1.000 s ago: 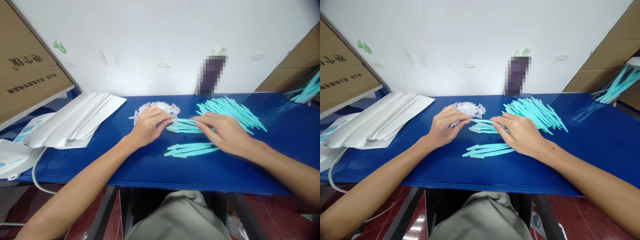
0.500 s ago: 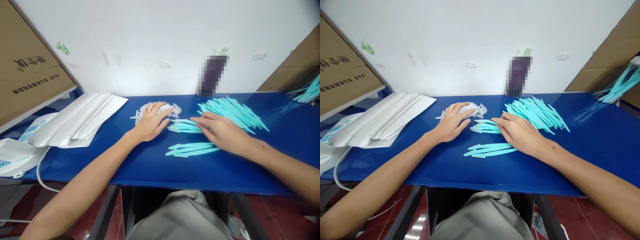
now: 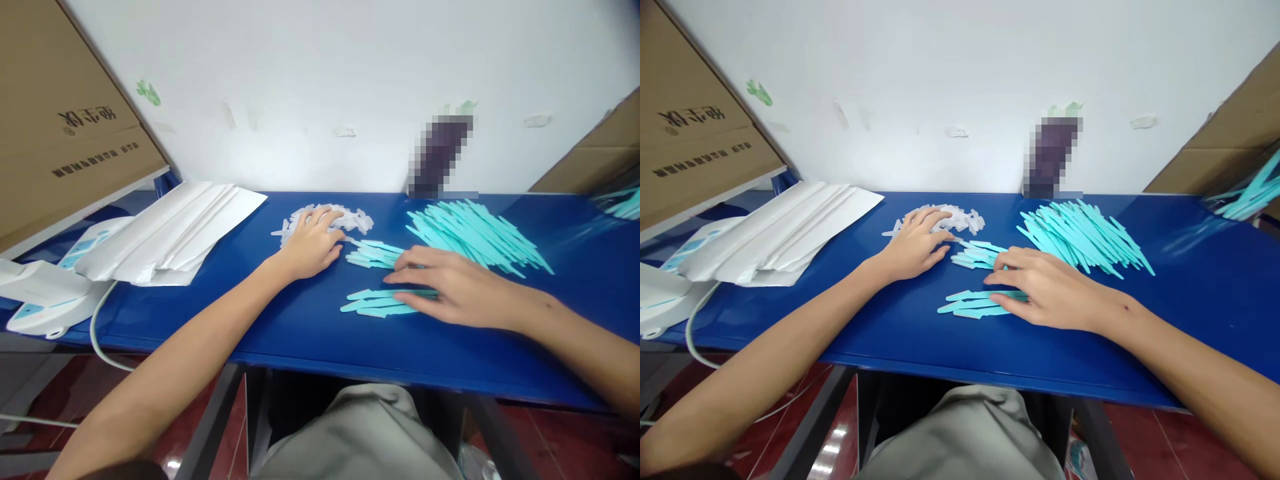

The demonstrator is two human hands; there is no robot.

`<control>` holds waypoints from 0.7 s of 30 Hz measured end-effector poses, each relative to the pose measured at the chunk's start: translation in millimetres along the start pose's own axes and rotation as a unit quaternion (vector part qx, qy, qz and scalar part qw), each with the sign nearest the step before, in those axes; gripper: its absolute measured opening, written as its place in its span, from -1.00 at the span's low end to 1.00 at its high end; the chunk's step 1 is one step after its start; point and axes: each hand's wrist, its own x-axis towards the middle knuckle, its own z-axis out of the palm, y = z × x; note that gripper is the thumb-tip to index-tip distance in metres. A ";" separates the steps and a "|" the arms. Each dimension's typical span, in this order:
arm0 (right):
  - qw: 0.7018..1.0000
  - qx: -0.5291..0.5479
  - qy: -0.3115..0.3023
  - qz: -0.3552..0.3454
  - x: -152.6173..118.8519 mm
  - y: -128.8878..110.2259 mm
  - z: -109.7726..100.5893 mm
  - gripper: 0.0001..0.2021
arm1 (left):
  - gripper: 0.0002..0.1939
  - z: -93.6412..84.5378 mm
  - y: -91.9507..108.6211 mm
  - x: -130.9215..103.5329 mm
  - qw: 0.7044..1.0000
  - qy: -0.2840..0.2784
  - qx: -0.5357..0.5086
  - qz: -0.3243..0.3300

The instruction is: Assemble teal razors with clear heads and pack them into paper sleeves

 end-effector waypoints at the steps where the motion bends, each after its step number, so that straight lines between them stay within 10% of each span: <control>1: 1.000 0.009 -0.009 0.008 0.1 0.1 0.1 -0.66 | -0.71 -1.8 -1.2 -1.4 1.000 0.008 0.002 0.001; 13: 0.971 0.151 -0.116 0.142 0.3 -2.3 -12.2 -0.66 | -0.69 -11.5 -16.4 -8.3 0.999 -0.022 0.031 0.018; 21: 0.973 0.105 -0.134 0.153 -1.7 -2.1 -12.5 -0.63 | -0.74 -1.4 -13.0 -6.0 0.991 0.111 0.024 0.068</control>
